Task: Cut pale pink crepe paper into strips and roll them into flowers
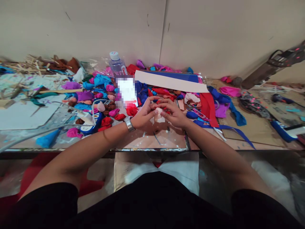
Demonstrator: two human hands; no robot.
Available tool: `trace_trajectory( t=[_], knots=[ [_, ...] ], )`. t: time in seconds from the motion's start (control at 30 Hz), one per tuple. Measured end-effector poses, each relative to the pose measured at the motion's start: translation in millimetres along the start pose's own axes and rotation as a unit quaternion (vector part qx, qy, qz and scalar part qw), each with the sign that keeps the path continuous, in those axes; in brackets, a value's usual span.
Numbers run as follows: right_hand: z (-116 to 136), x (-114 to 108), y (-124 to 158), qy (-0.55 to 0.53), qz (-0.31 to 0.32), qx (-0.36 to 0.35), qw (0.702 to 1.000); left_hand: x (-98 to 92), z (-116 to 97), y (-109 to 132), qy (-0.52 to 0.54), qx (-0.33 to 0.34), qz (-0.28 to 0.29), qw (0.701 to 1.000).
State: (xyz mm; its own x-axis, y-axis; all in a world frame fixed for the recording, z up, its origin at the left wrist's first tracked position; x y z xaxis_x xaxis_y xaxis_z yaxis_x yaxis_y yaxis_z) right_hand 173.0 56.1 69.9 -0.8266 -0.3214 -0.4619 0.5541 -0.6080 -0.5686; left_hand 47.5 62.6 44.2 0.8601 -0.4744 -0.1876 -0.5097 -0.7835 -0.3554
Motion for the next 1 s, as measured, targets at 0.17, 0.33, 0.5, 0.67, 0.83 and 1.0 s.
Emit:
trace_trajectory(
  t=[0.17,0.33,0.5,0.67,0.83,1.0],
  knots=[
    [-16.4,-7.9,2.3,-0.067,-0.058,0.042,0.995,1.0,2.4,-1.5,0.008,-0.004,-0.005,1.000],
    [-34.0,-20.3,5.7,-0.125,-0.157,0.099,0.975,-11.6,20.9,-1.8,-0.011,-0.068,-0.079,0.994],
    [-34.8,-25.4,6.7,-0.146,-0.191,0.107,0.965,-12.8,37.6,1.0,0.064,-0.150,-0.099,0.982],
    [-35.8,-25.0,7.3,-0.167,-0.197,0.109,0.960,-14.0,32.6,1.7,0.070,-0.155,-0.106,0.980],
    [-38.4,-27.4,8.1,-0.174,-0.217,0.113,0.954,-17.7,25.6,1.5,0.051,-0.142,-0.118,0.982],
    [-43.3,-29.1,8.9,-0.168,-0.220,0.118,0.954,-21.9,22.6,1.4,0.017,-0.131,-0.133,0.982]
  ],
)
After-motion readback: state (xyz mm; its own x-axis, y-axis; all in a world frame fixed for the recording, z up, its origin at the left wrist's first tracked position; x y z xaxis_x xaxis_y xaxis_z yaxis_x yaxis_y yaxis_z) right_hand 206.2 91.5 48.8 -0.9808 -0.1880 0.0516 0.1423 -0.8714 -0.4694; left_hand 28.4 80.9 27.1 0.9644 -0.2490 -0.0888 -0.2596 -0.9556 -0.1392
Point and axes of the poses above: each hand's wrist, its own y-axis away from the middle knuckle, its own x-axis out of the palm, z = x × y, the point moved 9 cm from there along -y, towards the middle knuckle, and after that the axes turned 9 degrees about -y, right-handed, at the moved point
